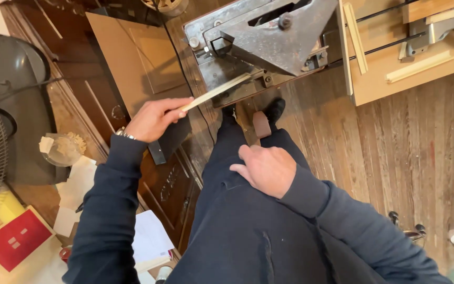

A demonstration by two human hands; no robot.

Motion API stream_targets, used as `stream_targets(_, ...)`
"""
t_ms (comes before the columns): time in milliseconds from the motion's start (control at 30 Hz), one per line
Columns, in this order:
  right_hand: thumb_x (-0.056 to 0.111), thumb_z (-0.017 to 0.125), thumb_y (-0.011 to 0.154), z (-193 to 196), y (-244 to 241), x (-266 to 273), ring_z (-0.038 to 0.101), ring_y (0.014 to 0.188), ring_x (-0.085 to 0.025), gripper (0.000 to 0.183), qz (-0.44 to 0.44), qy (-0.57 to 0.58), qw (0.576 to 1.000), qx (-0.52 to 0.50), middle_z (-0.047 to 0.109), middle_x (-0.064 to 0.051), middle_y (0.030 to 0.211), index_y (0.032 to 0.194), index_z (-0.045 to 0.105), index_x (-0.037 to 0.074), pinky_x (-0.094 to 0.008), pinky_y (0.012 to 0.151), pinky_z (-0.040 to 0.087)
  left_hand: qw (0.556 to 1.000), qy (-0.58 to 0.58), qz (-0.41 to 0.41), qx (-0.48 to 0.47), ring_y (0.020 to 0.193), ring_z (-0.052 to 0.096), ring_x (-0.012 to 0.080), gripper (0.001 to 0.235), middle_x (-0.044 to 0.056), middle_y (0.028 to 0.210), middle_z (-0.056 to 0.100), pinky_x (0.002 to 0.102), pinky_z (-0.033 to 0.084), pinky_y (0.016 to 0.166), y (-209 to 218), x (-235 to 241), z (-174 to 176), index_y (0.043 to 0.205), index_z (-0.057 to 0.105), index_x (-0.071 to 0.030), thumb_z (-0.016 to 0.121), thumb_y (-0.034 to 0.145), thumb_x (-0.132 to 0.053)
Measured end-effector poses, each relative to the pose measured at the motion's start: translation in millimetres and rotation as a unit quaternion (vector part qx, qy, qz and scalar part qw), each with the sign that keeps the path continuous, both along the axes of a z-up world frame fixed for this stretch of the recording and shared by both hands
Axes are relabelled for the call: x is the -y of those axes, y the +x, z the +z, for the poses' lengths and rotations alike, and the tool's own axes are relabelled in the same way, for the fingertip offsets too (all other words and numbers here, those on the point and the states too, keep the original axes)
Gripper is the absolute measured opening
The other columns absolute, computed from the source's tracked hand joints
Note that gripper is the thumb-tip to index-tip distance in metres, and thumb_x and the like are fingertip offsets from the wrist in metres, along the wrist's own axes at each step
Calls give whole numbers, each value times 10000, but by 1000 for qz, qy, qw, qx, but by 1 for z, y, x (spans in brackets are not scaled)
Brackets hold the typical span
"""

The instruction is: Cutting and trimming wooden strips for picture framing using a manual miter trimmer and checking measurements.

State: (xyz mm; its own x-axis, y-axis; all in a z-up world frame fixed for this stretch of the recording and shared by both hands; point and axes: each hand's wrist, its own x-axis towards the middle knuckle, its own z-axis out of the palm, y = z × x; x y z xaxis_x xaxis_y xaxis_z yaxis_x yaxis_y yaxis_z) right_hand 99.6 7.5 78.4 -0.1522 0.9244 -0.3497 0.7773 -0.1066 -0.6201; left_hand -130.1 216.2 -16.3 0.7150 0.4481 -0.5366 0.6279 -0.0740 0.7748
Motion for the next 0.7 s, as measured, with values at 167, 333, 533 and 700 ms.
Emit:
stream_targets(167,350,660,944,-23,-4,2,670,656,-400,313,-55,-58,996,-45,694,-174,729,876,619,47,-497,565,521,999,23,-24,40,875,717,222,346,119,1113,762,354,547,823,10,-17,-34,1344,662,-130,619,1006,-190)
stream_targets(333,350,629,987,-27,-11,-8,651,610,-408,318,-37,-72,997,-2,658,-179,622,834,635,71,-512,556,506,996,32,-65,53,997,699,316,377,140,1177,742,399,538,875,16,-23,-65,1360,674,-170,619,987,-171)
stream_targets(533,293,602,1000,-28,-16,-25,649,734,-375,282,-47,-23,997,-59,661,-134,745,846,615,57,-491,638,498,998,-29,-53,31,931,714,245,359,108,1115,768,368,534,847,15,-31,-74,1336,682,-198,632,981,-184)
stream_targets(700,266,548,1029,-45,-13,-34,660,870,-354,259,-63,-57,985,-151,676,-136,876,929,648,50,-458,758,517,997,-46,-57,-4,812,653,233,375,112,979,761,362,524,792,17,-37,-65,1352,683,-233,646,982,-190)
